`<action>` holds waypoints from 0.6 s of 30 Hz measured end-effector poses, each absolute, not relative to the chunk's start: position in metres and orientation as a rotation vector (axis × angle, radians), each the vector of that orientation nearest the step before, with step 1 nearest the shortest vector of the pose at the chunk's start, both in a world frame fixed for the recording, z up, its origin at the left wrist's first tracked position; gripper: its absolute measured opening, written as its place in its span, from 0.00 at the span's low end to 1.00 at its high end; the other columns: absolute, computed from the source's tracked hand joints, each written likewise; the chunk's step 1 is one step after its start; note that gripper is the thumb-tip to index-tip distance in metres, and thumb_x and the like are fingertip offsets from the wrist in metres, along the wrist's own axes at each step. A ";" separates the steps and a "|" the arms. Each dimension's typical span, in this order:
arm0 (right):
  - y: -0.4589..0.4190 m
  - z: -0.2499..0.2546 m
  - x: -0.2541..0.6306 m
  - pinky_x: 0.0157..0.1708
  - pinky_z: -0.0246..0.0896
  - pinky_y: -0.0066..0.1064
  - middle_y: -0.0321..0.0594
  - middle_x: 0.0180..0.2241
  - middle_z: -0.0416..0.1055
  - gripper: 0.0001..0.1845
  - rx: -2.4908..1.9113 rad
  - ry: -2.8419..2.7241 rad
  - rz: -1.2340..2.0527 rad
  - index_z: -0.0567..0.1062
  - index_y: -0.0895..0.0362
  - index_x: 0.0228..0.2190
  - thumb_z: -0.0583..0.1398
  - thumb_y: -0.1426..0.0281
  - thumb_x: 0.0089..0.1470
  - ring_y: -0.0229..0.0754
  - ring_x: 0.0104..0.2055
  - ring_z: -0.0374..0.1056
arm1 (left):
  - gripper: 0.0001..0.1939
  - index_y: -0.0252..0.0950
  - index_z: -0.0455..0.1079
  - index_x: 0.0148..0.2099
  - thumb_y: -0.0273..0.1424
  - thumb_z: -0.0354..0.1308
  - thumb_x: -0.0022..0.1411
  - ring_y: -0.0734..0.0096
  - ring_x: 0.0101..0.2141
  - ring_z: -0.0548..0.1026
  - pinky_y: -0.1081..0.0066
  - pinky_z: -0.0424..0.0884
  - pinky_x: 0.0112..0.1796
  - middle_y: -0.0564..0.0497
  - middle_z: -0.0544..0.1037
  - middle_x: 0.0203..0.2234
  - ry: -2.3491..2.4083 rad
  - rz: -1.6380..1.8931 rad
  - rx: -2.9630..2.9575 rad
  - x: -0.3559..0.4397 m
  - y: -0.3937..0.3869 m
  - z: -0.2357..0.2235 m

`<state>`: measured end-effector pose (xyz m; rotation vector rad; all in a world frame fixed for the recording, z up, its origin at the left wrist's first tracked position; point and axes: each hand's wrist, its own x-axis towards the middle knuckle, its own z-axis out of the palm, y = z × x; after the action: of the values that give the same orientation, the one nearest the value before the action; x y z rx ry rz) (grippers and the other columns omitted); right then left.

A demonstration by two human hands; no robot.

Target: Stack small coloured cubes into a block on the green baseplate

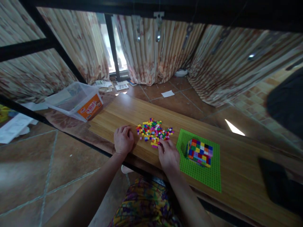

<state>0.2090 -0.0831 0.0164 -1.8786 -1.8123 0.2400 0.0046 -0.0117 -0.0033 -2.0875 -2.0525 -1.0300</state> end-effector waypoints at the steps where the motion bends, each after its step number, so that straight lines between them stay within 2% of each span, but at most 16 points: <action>1: -0.081 0.018 0.208 0.42 0.61 0.31 0.42 0.41 0.73 0.11 -1.905 -1.823 0.259 0.76 0.54 0.42 0.56 0.71 0.60 0.43 0.42 0.68 | 0.11 0.36 0.74 0.41 0.29 0.51 0.61 0.57 0.43 0.71 0.58 0.68 0.47 0.43 0.77 0.40 -2.048 -1.024 -2.088 0.004 -0.012 -0.003; 11: -0.073 0.023 0.205 0.42 0.62 0.30 0.41 0.43 0.71 0.09 -2.032 -1.874 0.272 0.76 0.52 0.39 0.56 0.68 0.61 0.43 0.46 0.67 | 0.12 0.35 0.75 0.41 0.30 0.51 0.61 0.56 0.41 0.72 0.59 0.68 0.46 0.43 0.78 0.39 -2.009 -0.987 -2.066 0.003 -0.009 -0.004; 18: -0.081 0.020 0.201 0.39 0.62 0.31 0.42 0.42 0.71 0.12 -2.005 -1.905 0.184 0.76 0.54 0.40 0.53 0.74 0.61 0.42 0.44 0.66 | 0.12 0.35 0.75 0.41 0.31 0.51 0.61 0.56 0.42 0.72 0.58 0.68 0.47 0.43 0.78 0.40 -1.995 -1.000 -2.066 0.001 -0.007 -0.005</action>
<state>0.2012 -0.0806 0.0195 -2.0054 -1.9054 0.1841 0.0007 -0.0072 -0.0048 -2.0662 -1.9946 -1.0005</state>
